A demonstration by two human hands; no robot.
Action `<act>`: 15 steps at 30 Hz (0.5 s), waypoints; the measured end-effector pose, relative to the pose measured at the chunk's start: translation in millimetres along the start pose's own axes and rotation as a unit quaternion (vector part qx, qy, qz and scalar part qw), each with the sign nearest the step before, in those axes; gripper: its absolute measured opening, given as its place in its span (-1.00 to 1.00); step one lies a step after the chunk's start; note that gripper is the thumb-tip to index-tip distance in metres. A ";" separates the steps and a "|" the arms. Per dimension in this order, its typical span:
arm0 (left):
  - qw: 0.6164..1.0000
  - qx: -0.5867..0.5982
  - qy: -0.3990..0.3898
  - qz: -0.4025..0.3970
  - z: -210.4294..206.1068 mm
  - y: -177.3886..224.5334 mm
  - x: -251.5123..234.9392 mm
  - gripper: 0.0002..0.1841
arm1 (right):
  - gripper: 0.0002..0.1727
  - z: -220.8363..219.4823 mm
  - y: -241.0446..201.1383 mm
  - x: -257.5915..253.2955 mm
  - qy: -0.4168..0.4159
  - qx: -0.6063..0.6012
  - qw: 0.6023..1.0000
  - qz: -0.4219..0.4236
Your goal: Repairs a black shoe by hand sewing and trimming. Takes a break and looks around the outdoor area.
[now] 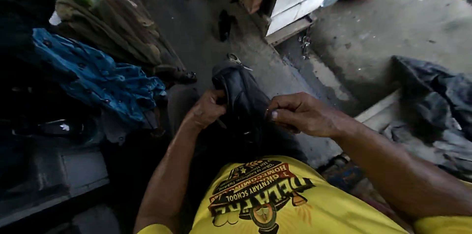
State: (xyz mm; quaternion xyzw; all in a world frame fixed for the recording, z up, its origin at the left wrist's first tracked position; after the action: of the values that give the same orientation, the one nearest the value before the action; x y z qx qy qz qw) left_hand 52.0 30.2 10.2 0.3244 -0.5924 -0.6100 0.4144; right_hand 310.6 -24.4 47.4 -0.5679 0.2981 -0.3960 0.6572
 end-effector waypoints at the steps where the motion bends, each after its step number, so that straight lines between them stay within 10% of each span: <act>1: 1.000 -0.007 0.008 0.004 0.2 0.4 0.4 -0.80 | -0.76 5.4 0.8 0.9 -0.017 0.021 1.000 -0.001; 5: 0.999 -0.046 0.021 -0.009 1.5 1.3 0.0 -0.81 | -0.77 18.0 -2.2 8.4 -0.053 0.058 0.997 0.013; 12: 0.994 -0.102 0.011 -0.022 0.6 4.5 -1.5 -0.78 | -0.60 19.6 7.9 -3.7 0.194 0.296 0.934 -0.040; 15: 0.991 -0.128 0.019 -0.029 0.6 6.9 0.6 -0.79 | -0.83 8.0 11.6 -7.7 0.192 0.265 0.944 -0.042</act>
State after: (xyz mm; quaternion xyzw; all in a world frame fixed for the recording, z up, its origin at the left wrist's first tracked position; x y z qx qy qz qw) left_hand 52.1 30.3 17.1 0.2977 -0.4914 -0.6865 0.4457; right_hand 315.6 -13.2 37.0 -0.2987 0.2792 -0.5893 0.6968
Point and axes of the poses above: each hand's wrist, its own x-axis away from the middle knuckle, its own z-axis out of the back of the hand, y = z × x, the point moved 2 cm from there along -x, towards the middle knuckle, and after that the axes turned 7 degrees about y, right-handed, at the moved point
